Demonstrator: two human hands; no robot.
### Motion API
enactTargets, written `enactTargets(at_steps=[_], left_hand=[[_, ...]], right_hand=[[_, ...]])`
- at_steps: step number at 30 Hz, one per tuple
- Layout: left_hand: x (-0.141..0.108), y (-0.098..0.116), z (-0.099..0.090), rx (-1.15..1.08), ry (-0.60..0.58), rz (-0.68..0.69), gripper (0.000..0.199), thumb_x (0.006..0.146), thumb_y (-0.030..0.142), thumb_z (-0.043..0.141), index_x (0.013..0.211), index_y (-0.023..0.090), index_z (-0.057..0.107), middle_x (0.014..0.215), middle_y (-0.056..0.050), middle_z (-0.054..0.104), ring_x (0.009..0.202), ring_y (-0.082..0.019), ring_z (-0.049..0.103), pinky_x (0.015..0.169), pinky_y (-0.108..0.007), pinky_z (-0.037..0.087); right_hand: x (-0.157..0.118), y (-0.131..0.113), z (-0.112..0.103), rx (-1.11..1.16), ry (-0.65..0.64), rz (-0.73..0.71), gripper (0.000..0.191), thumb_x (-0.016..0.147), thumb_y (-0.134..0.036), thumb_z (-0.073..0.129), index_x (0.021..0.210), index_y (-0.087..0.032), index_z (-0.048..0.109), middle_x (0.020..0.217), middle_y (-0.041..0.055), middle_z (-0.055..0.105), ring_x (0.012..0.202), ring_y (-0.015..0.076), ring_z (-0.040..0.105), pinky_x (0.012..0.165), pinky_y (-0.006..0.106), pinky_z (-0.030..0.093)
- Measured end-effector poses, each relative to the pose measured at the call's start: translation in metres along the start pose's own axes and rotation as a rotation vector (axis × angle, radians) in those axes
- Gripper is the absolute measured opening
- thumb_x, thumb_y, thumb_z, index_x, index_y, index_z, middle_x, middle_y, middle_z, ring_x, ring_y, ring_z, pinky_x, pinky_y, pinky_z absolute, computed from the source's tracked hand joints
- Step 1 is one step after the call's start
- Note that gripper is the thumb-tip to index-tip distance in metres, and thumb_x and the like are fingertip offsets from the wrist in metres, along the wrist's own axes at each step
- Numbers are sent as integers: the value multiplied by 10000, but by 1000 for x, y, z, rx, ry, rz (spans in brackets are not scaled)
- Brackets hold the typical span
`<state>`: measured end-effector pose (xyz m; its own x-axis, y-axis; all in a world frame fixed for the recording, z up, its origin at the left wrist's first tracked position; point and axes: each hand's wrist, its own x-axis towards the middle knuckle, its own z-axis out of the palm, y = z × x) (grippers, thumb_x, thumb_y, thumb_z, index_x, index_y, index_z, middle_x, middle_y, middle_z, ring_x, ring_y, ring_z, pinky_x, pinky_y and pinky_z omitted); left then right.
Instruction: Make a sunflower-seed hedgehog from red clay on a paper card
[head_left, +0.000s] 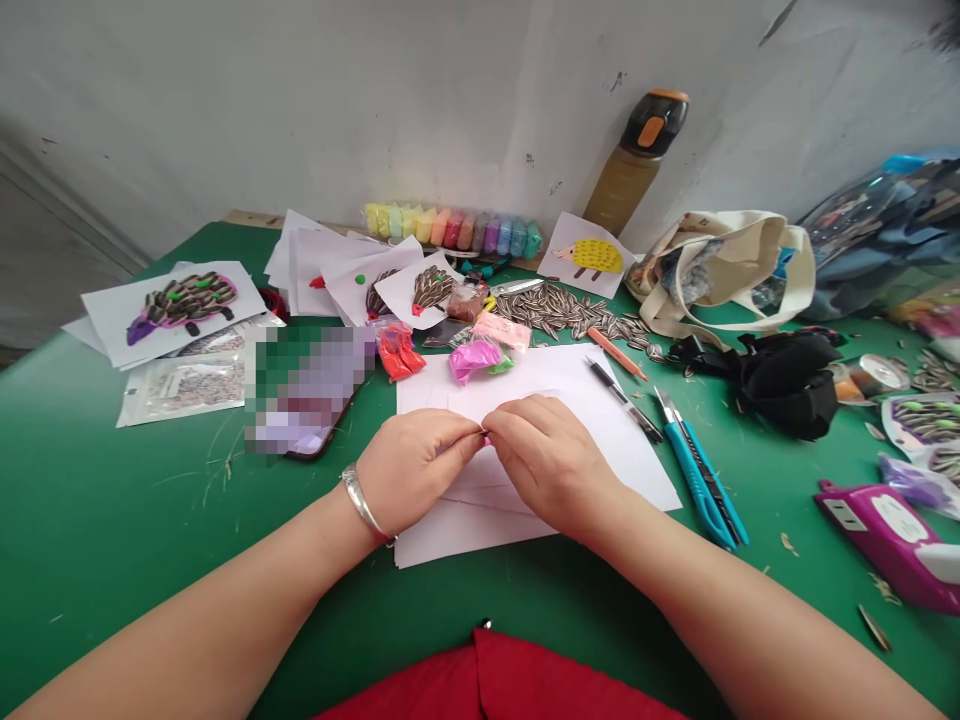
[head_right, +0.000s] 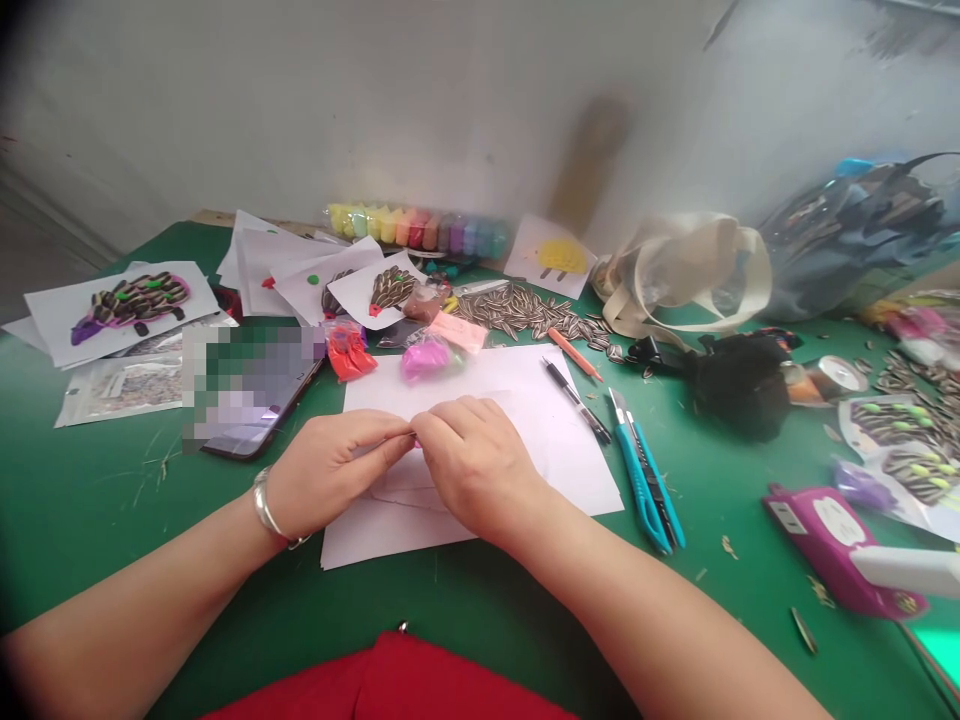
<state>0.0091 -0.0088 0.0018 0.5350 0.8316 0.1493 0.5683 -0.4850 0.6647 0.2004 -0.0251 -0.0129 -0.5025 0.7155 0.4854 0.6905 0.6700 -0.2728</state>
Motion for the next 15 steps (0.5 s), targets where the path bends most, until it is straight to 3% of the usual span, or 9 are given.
enactTargets(at_steps=[4, 8, 12, 15], left_hand=[[3, 3, -2, -83, -21, -83, 345, 938, 367, 492, 701, 193, 672, 645, 49, 631, 623, -102, 571, 594, -203, 417], [3, 5, -5, -127, -41, -115, 401, 936, 426, 477, 688, 190, 687, 656, 39, 654, 635, -116, 596, 604, -206, 448], [3, -9, -7, -12, 34, -64, 373, 950, 436, 445, 892, 212, 738, 938, -4, 749, 883, -180, 676, 811, -264, 510], [4, -23, -3, 211, 45, 47, 430, 952, 435, 419, 1131, 153, 689, 1189, -96, 690, 1196, -273, 569, 1064, -408, 408]], right_hand=[[0, 0, -1, 44, -6, 0, 185, 926, -99, 448, 970, -165, 615, 922, 67, 680, 850, 184, 578, 760, 322, 415], [-1, 1, -1, 69, 4, -12, 202, 941, -112, 438, 938, -180, 628, 895, 60, 684, 831, 177, 584, 762, 322, 427], [-1, 7, -4, 151, 11, 50, 192, 944, -143, 465, 919, -183, 651, 877, 71, 681, 828, 179, 595, 737, 311, 445], [-2, 15, -6, 178, 3, 144, 205, 954, -181, 468, 909, -183, 668, 869, 82, 672, 825, 185, 601, 708, 299, 451]])
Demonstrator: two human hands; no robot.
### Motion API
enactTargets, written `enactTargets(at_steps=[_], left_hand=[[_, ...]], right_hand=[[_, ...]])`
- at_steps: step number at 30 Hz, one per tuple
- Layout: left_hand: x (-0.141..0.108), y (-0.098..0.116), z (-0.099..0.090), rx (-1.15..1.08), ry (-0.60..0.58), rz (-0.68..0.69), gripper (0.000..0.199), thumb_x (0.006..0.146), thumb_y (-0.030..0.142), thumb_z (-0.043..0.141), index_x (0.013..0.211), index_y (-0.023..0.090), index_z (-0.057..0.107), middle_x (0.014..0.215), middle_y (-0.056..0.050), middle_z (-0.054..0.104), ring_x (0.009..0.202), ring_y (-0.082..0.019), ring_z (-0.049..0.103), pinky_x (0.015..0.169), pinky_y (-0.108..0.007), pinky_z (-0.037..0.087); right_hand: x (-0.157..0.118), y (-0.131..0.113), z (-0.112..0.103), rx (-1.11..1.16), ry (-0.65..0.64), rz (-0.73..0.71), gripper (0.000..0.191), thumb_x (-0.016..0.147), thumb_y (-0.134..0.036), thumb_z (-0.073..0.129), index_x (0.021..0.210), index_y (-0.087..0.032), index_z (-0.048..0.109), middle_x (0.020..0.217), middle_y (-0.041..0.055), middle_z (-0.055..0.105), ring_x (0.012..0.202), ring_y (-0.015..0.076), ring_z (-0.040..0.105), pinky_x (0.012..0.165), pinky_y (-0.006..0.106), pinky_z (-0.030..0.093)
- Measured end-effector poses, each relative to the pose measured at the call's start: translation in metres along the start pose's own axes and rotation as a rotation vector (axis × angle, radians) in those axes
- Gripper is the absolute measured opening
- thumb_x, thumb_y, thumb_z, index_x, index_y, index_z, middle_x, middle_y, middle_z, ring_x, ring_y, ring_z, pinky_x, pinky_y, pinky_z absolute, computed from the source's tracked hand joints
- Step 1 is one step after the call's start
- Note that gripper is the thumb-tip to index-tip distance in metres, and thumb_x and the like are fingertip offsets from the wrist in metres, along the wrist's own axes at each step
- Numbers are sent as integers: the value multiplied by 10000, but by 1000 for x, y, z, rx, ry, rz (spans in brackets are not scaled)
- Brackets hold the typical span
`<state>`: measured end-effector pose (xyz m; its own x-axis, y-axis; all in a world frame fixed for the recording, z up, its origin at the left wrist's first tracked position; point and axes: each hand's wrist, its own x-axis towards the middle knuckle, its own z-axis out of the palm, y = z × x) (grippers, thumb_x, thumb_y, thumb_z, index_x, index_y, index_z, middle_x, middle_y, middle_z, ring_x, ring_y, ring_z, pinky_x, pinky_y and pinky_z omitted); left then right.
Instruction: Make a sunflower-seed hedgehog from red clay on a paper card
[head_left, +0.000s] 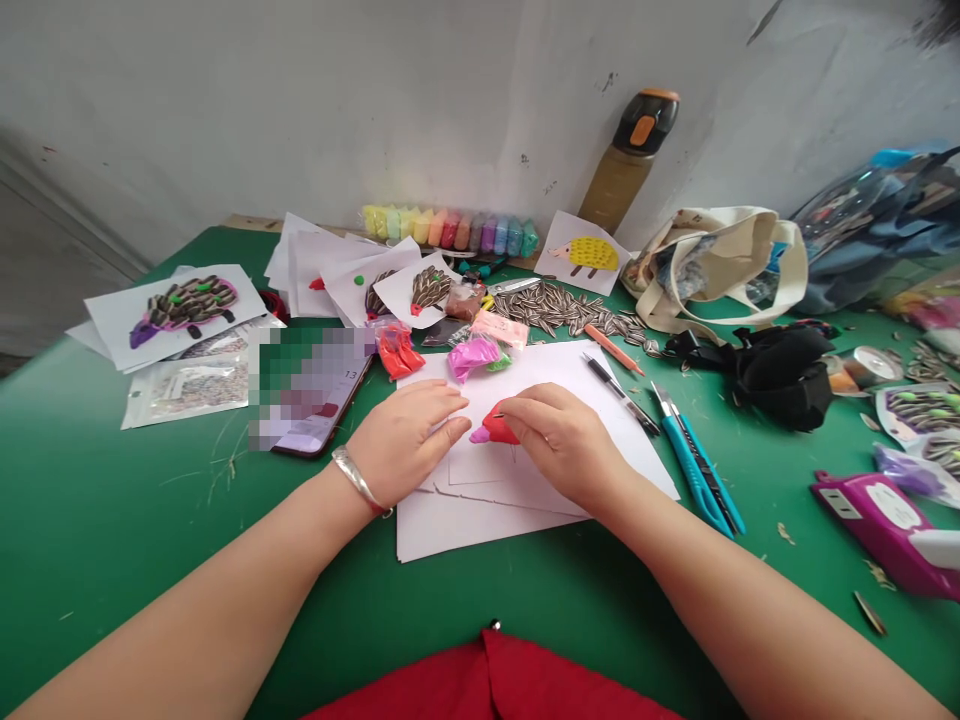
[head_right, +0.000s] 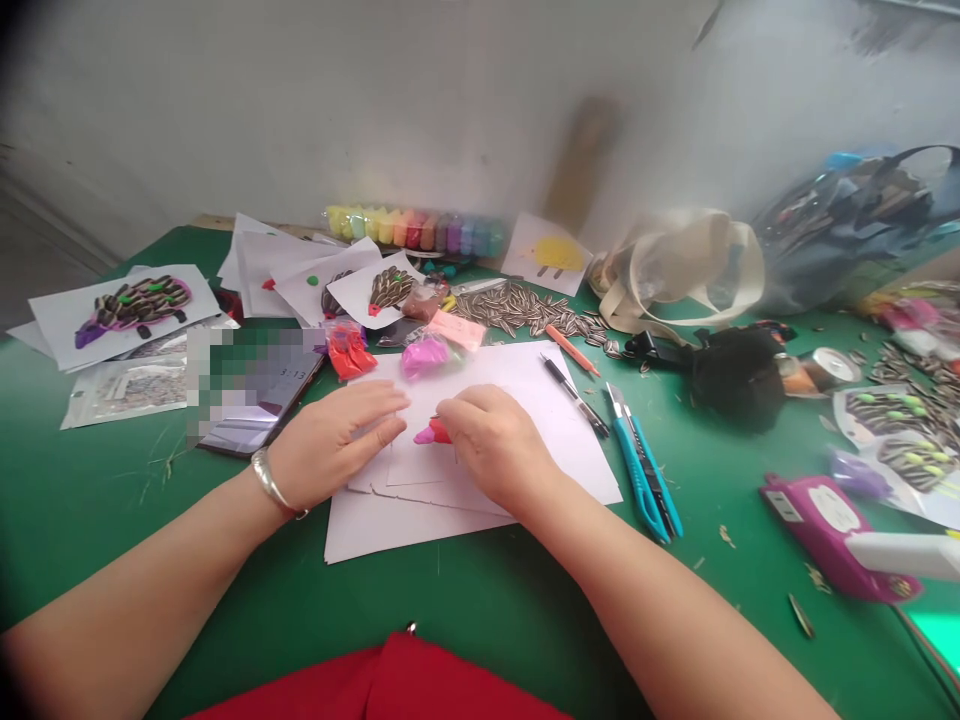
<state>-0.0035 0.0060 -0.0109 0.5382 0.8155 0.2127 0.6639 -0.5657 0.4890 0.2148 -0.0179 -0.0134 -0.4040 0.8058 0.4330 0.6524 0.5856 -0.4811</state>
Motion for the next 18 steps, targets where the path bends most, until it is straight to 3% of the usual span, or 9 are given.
enactTargets(at_steps=[2, 6, 14, 18], left_hand=[[1, -5, 5, 99, -140, 42, 500, 940, 462, 439, 1273, 127, 605, 1336, -145, 592, 1314, -321, 457, 1112, -495, 343], [1, -3, 9, 232, -372, 14, 618, 874, 510, 557, 1398, 190, 482, 1499, -166, 403, 1396, -382, 318, 1106, -631, 265], [2, 2, 7, 214, -414, -2, 608, 875, 469, 578, 1406, 199, 456, 1509, -172, 373, 1410, -362, 285, 1116, -630, 230], [1, 0, 7, 192, -413, 1, 607, 869, 464, 586, 1405, 213, 453, 1511, -163, 371, 1413, -361, 275, 1114, -629, 228]], right_hand=[[0, 4, 0, -16, -10, 42, 210, 955, -181, 462, 923, -182, 670, 861, 81, 669, 821, 189, 602, 709, 300, 450], [0, 6, 3, -62, -48, 84, 177, 946, -175, 481, 951, -176, 657, 848, 71, 674, 813, 192, 601, 732, 308, 443], [-1, 1, 13, -76, -168, -24, 170, 928, -126, 499, 924, -179, 661, 876, 62, 702, 854, 199, 598, 794, 326, 427], [-2, 5, 13, -101, -160, -25, 162, 937, -141, 503, 934, -174, 661, 891, 67, 705, 845, 194, 596, 805, 336, 419]])
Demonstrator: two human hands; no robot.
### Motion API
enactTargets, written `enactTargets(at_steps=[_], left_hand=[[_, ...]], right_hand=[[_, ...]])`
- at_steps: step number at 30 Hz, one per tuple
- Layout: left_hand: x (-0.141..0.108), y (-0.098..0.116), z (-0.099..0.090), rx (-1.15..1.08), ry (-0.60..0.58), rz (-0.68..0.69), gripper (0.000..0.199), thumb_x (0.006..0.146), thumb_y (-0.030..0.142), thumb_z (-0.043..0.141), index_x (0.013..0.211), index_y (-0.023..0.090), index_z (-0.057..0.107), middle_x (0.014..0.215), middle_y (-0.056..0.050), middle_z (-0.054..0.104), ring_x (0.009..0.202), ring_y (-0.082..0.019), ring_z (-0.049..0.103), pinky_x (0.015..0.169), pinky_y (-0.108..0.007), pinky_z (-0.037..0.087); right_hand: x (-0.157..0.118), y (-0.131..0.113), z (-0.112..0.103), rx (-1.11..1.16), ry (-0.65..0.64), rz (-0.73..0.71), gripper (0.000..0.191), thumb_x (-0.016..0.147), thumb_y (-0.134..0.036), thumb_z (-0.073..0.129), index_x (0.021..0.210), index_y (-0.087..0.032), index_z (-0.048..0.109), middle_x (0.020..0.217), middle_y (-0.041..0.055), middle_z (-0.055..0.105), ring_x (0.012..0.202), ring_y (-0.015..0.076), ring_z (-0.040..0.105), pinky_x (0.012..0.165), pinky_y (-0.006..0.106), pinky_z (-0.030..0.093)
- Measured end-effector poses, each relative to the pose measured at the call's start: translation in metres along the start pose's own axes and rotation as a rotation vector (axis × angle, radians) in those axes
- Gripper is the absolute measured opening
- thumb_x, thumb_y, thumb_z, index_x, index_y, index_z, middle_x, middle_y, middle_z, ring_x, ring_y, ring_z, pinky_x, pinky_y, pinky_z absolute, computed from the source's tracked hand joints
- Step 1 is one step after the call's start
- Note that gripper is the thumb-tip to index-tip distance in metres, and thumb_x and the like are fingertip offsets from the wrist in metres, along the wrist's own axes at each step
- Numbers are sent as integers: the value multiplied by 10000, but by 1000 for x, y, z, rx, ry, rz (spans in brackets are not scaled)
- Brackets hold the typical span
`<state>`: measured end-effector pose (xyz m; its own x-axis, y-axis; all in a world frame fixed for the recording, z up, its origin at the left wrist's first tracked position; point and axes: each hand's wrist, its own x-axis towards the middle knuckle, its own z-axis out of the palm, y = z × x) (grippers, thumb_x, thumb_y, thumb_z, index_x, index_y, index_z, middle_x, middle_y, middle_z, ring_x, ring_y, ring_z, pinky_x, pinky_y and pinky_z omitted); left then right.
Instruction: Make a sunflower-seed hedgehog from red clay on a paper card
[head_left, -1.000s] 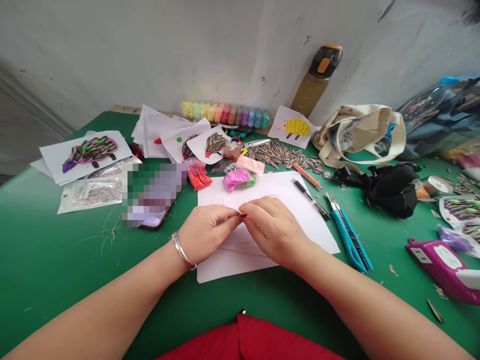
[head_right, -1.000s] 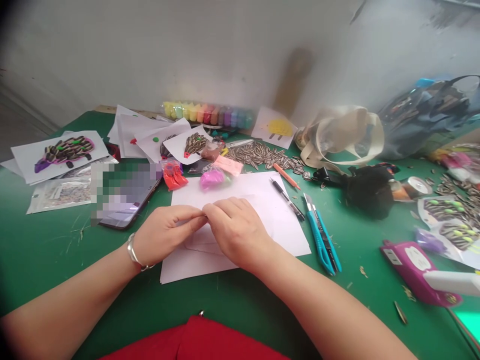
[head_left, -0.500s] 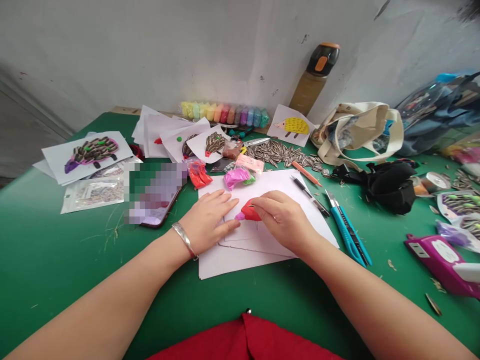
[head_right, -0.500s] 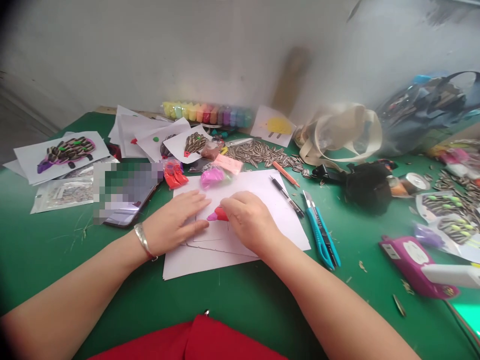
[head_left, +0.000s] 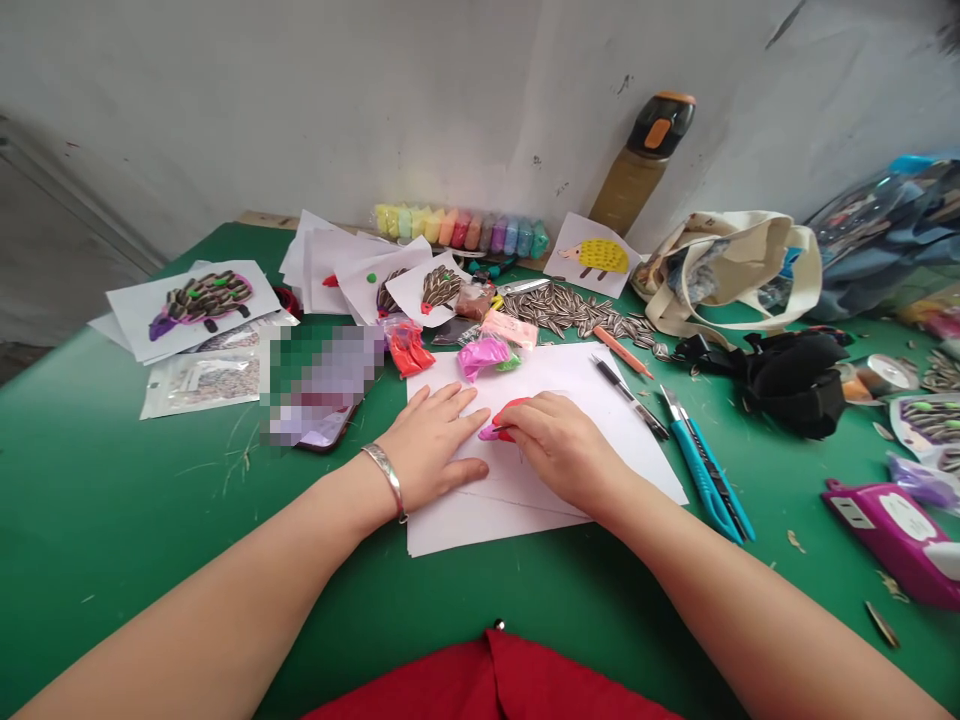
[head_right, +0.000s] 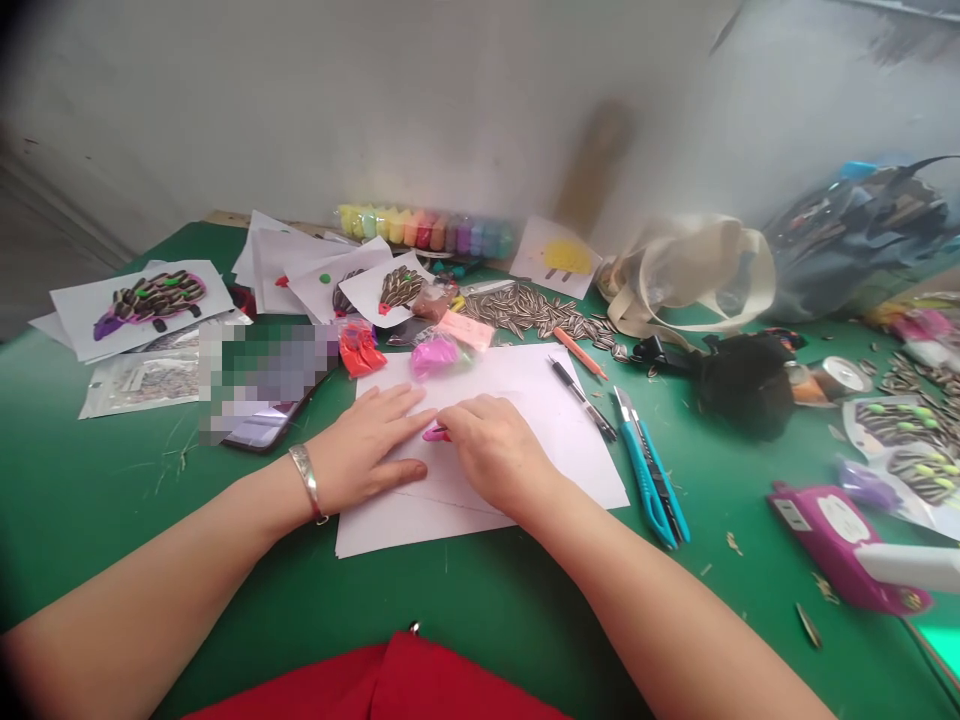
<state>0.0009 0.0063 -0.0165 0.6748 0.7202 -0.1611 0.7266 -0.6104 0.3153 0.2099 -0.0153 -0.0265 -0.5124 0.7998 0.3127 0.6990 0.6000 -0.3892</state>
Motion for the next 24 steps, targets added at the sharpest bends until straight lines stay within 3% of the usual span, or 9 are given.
enactTargets(at_steps=[7, 24], left_hand=[[0, -4, 7, 7, 53, 7, 603, 860, 499, 585, 1391, 239, 470, 1506, -143, 382, 1402, -362, 292, 1117, -617, 229], [1, -1, 3, 3, 12, -4, 605, 860, 479, 598, 1389, 213, 473, 1517, -168, 358, 1413, -367, 267, 1119, -619, 213]], right_hand=[[-2, 5, 1, 4, 0, -53, 180, 915, -113, 521, 936, -194, 679, 917, 58, 690, 883, 193, 549, 808, 329, 397], [-2, 2, 6, -48, -43, 58, 179, 934, -155, 508, 916, -213, 677, 861, 40, 663, 876, 198, 508, 807, 346, 334]])
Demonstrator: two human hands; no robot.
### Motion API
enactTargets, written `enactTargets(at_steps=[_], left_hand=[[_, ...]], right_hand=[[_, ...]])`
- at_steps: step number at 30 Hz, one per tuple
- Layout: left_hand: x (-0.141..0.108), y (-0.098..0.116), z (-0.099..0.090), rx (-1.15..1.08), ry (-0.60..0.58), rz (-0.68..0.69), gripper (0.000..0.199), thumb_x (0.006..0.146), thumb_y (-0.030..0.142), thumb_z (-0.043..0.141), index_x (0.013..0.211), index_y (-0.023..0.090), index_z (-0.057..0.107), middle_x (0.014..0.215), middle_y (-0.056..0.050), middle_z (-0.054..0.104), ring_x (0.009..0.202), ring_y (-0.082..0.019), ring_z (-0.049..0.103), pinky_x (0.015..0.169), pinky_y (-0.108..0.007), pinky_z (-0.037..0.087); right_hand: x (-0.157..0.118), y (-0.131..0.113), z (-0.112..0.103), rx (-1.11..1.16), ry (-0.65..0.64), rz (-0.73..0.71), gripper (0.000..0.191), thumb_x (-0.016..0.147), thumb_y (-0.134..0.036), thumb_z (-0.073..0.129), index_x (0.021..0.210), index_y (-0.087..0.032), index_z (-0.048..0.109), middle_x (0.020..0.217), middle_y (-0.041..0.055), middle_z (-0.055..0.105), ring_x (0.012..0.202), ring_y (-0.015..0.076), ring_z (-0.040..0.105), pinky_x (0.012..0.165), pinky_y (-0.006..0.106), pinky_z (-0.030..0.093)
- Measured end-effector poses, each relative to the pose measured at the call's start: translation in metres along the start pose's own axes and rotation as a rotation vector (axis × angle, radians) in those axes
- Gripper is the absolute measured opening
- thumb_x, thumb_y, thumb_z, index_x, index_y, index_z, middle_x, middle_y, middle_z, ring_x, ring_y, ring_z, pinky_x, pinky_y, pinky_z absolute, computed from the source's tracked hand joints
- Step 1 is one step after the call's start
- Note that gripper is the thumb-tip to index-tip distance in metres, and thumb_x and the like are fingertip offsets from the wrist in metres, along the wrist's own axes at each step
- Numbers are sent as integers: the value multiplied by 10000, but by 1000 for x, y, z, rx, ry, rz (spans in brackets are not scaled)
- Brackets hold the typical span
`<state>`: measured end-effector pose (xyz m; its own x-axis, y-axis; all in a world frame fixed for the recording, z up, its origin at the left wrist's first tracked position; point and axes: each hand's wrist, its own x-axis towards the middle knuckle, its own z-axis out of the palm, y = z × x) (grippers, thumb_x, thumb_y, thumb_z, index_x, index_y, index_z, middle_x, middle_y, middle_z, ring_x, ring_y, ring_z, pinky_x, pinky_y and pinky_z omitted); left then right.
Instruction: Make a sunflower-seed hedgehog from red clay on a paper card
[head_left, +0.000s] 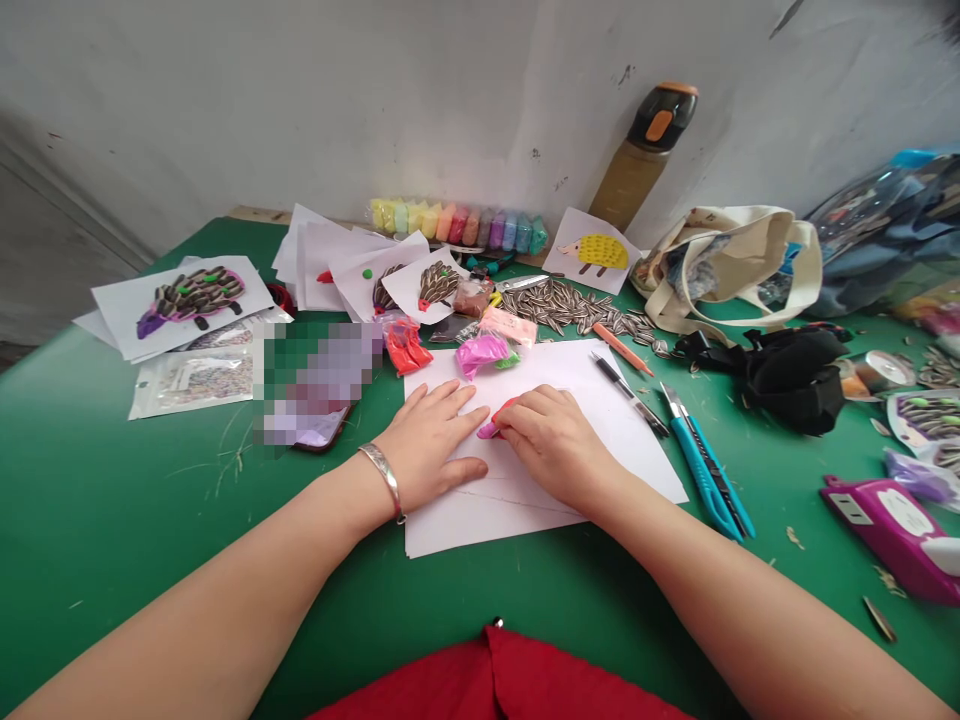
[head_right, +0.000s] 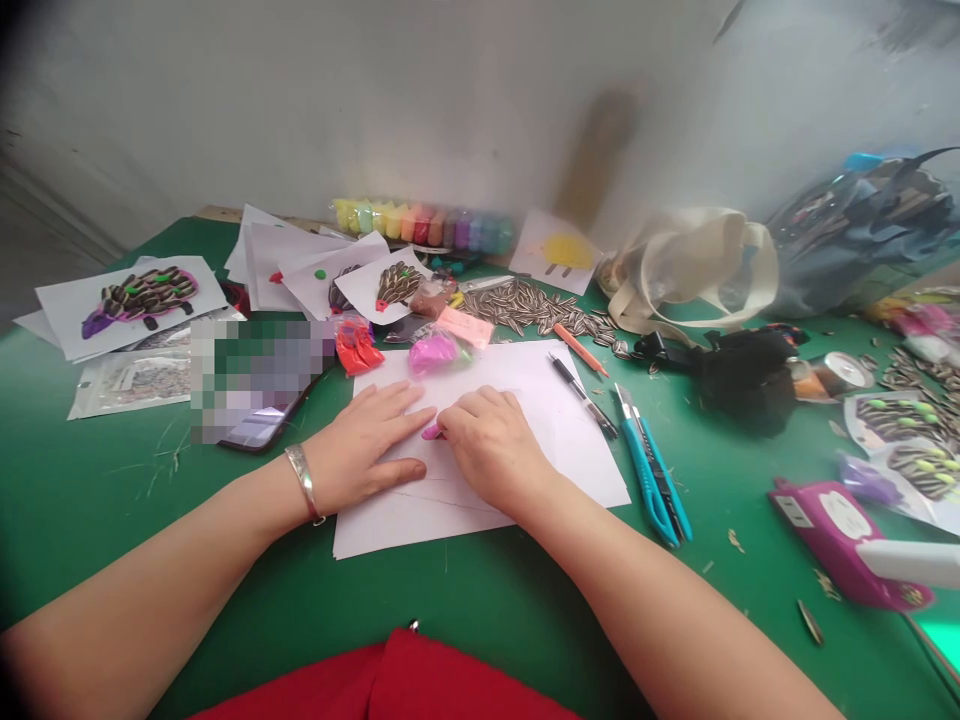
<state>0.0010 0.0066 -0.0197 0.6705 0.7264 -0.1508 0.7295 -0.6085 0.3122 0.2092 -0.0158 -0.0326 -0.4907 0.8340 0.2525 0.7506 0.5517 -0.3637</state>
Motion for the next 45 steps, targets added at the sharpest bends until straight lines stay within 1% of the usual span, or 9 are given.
enactTargets(at_steps=[6, 13, 18, 22, 26, 33, 38, 42, 45], left_hand=[[0, -1, 0, -25, 32, 6, 595, 843, 468, 616, 1368, 217, 496, 1497, -163, 390, 1394, -380, 304, 1110, -631, 228], [-1, -5, 7, -13, 66, 21, 614, 847, 494, 606, 1385, 226, 480, 1508, -149, 380, 1401, -374, 290, 1117, -623, 217], [-1, -7, 10, -17, 80, 25, 596, 848, 493, 604, 1377, 244, 483, 1500, -140, 390, 1394, -368, 300, 1117, -618, 220], [-1, -7, 10, -28, 84, 33, 611, 844, 482, 609, 1389, 250, 460, 1486, -140, 404, 1386, -371, 311, 1113, -631, 215], [0, -6, 8, -21, 66, 20, 620, 848, 483, 600, 1399, 245, 446, 1504, -139, 381, 1396, -372, 290, 1119, -628, 205], [2, 0, 0, -10, -22, -23, 631, 854, 470, 600, 1407, 215, 438, 1527, -148, 351, 1422, -363, 250, 1130, -615, 197], [2, 0, 0, -30, -29, -43, 695, 850, 496, 592, 1425, 158, 399, 1536, -168, 338, 1434, -357, 230, 1141, -605, 185], [2, 0, -1, -30, -43, -48, 690, 853, 490, 588, 1429, 162, 394, 1543, -158, 328, 1438, -353, 220, 1145, -600, 175], [2, 0, -1, -29, -43, -48, 680, 850, 499, 586, 1414, 163, 413, 1541, -153, 333, 1436, -349, 225, 1150, -593, 170]], right_hand=[[0, 0, -1, 28, -14, 0, 192, 932, -144, 502, 948, -221, 677, 895, 38, 677, 894, 198, 516, 821, 350, 330], [0, -1, -1, 60, -18, 11, 182, 928, -150, 514, 938, -223, 680, 898, 30, 679, 890, 193, 527, 825, 350, 338], [4, -1, -1, 71, 39, 50, 182, 936, -189, 511, 856, -217, 672, 851, 38, 654, 858, 192, 520, 785, 340, 341], [12, -1, 1, 25, 20, 20, 181, 920, -166, 518, 853, -219, 678, 855, 43, 652, 875, 201, 511, 781, 343, 334], [16, 2, 4, -7, 5, -20, 192, 917, -157, 514, 890, -218, 695, 859, 52, 654, 892, 209, 505, 775, 345, 327], [17, 7, 5, 31, 4, -42, 203, 916, -158, 520, 894, -225, 710, 875, 45, 665, 894, 203, 508, 755, 332, 321], [18, 6, 6, 13, 1, -70, 168, 910, -167, 551, 859, -221, 702, 863, 34, 669, 888, 196, 510, 742, 326, 313], [18, 6, 6, 20, 28, -83, 177, 909, -158, 550, 934, -239, 705, 864, 28, 671, 880, 196, 507, 724, 321, 311], [20, 7, 5, 30, 18, -108, 188, 902, -135, 543, 917, -226, 707, 855, 31, 677, 860, 191, 506, 708, 314, 311]])
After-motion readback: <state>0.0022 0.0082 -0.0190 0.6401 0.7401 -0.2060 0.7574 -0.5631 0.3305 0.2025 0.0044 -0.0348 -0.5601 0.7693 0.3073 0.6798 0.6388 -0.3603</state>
